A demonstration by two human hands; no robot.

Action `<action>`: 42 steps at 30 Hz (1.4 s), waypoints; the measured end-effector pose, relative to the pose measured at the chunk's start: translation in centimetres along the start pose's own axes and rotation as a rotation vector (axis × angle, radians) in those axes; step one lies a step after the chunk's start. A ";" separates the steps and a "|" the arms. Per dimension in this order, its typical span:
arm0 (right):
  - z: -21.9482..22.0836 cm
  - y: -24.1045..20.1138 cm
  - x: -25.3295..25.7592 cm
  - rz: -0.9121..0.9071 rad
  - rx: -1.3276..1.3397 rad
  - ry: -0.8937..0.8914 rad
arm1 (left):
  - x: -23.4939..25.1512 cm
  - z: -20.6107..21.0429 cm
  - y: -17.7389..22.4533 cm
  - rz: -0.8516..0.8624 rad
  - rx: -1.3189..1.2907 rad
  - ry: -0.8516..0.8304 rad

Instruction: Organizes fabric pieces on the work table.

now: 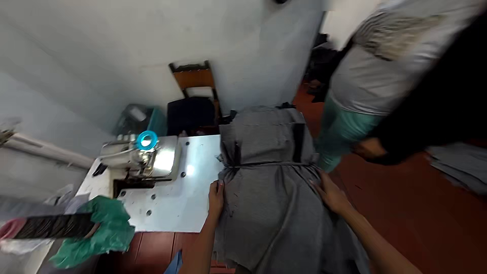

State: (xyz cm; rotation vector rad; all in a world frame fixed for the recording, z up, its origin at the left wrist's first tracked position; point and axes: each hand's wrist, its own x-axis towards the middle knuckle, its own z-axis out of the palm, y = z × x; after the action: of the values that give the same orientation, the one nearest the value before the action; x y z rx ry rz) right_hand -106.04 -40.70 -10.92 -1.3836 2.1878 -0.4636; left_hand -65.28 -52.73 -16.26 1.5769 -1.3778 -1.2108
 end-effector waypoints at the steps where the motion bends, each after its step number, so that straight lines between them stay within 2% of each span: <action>1: 0.1 0.5 0.1 -0.078 0.075 0.042 | 0.5 -0.6 0.0 -0.041 -0.074 0.024; 4: 0.3 0.7 0.4 -0.121 0.248 0.093 | 3.4 -2.4 0.5 -0.150 -0.174 0.083; 6: 0.0 1.6 1.3 -0.052 0.433 0.013 | 5.7 -3.3 1.5 -0.215 -0.155 0.040; 8: -3.1 2.9 3.3 0.051 0.602 -0.084 | 8.3 -2.0 4.0 -0.262 -0.159 -0.176; 10: -5.9 3.8 6.4 0.110 0.637 -0.108 | 10.0 0.0 6.5 -0.295 -0.167 -0.384; 12: -6.0 3.1 8.9 0.135 0.650 -0.075 | 10.9 1.2 6.6 -0.345 -0.208 -0.376; 15: -3.2 -1.3 12.0 0.103 0.600 -0.005 | 11.1 1.9 4.9 -0.400 -0.191 -0.329; 17: -1.0 -2.7 12.4 0.081 0.483 0.136 | 10.1 1.9 4.5 -0.365 -0.015 -0.409; 19: -0.3 -2.8 12.5 0.080 0.390 0.230 | 10.0 1.5 2.8 -0.211 0.167 -0.387; 21: -0.4 -2.3 12.7 0.074 0.378 0.242 | 10.4 0.6 0.3 -0.038 0.291 -0.367; 23: -1.3 -1.9 12.4 0.042 0.351 0.253 | 11.1 -0.7 0.4 0.023 0.375 -0.466; 25: -3.2 -3.1 10.1 -0.132 0.236 0.369 | 12.1 -1.8 1.6 0.039 0.416 -0.515; 27: -4.4 -7.9 5.7 -0.500 0.073 0.384 | 12.9 -2.0 2.4 -0.058 0.243 -0.466; 28: -4.2 -11.2 3.3 -0.674 0.000 0.263 | 12.8 -1.7 2.7 -0.147 0.080 -0.431; 29: -3.3 -14.5 1.6 -0.811 -0.056 0.052 | 12.3 -1.2 3.1 -0.251 -0.125 -0.397; 30: -1.5 -17.6 0.6 -0.907 -0.145 -0.153 | 11.6 -0.8 3.9 -0.351 -0.317 -0.371; 31: 1.0 -19.7 0.3 -0.967 -0.254 -0.250 | 10.5 -0.5 4.6 -0.425 -0.446 -0.335; 33: 6.8 -19.6 1.1 -1.008 -0.319 -0.194 | 8.4 -1.0 5.5 -0.469 -0.497 -0.338; 35: 10.0 -18.5 1.5 -0.978 -0.318 -0.063 | 6.6 -2.1 6.7 -0.439 -0.418 -0.392; 37: 10.7 -18.5 0.8 -0.981 -0.390 0.017 | 4.7 -2.5 8.2 -0.442 -0.391 -0.397; 42: 11.1 -18.8 -1.0 -1.046 -0.432 0.078 | 0.0 -3.6 12.1 -0.476 -0.307 -0.289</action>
State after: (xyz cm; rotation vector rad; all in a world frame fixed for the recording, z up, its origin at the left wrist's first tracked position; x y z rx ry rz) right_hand -85.45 -47.97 -9.71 -2.7529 1.4837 -0.3897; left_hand -65.68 -55.22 -3.92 1.5961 -0.9380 -1.8980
